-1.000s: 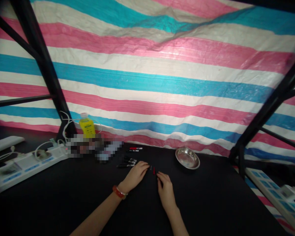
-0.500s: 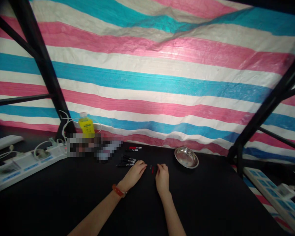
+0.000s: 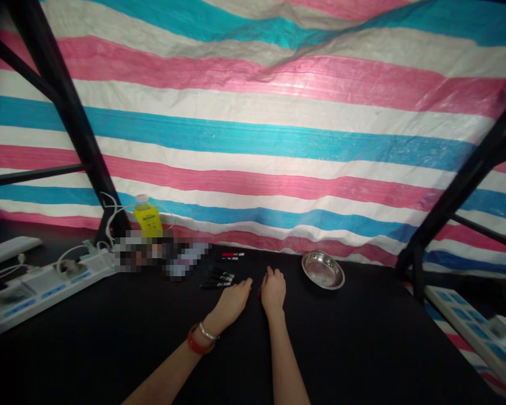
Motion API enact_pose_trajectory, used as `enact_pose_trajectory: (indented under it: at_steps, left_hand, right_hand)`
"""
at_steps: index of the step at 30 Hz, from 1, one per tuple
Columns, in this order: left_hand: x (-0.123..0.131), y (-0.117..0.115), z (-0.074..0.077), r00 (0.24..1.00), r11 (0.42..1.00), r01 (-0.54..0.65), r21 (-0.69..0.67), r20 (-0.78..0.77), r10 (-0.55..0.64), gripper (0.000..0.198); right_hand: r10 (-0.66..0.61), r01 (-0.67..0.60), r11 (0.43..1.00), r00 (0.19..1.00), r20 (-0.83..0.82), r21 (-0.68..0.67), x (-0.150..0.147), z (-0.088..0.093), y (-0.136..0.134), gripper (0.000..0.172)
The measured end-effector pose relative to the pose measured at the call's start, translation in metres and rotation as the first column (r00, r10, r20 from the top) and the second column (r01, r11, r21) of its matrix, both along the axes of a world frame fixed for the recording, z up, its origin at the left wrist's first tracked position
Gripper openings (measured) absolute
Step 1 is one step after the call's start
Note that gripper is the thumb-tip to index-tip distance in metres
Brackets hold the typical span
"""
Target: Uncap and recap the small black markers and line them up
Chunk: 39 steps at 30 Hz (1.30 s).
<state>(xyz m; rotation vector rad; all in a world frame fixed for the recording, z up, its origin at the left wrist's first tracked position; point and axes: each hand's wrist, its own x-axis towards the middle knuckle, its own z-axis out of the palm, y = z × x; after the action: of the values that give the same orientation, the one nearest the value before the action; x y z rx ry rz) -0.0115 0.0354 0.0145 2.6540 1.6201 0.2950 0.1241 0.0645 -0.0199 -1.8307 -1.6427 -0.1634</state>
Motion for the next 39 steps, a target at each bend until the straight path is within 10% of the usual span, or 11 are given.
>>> enact_pose_trajectory:
  at_steps: [10, 19, 29, 39]
  left_hand:
    - [0.0, -0.001, 0.005, 0.987, 0.999, 0.045, -0.013, 0.156, -0.043, 0.032]
    - [-0.008, 0.0, 0.002, 0.792, 0.99, 0.077, 0.121, 0.596, -0.134, 0.027]
    - [-0.013, 0.001, 0.004, 0.811, 0.937, 0.062, 0.344, 0.529, -0.248, 0.028]
    - [-0.012, 0.0, 0.0, 0.747, 0.905, 0.166, 0.391, 0.55, -0.375, 0.028]
  right_hand:
    - [0.063, -0.065, 0.998, 0.957, -0.284, 0.003, 0.011, 0.001, -0.004, 0.021]
    - [0.186, -0.046, 0.972, 0.746, -0.64, 0.229, 0.009, 0.008, -0.006, 0.031]
    - [0.204, 0.052, 0.937, 0.722, -0.662, 0.346, -0.007, 0.024, -0.017, 0.039]
    - [0.368, -0.027, 0.928, 0.222, -0.903, 0.371, -0.032, 0.03, -0.015, 0.032]
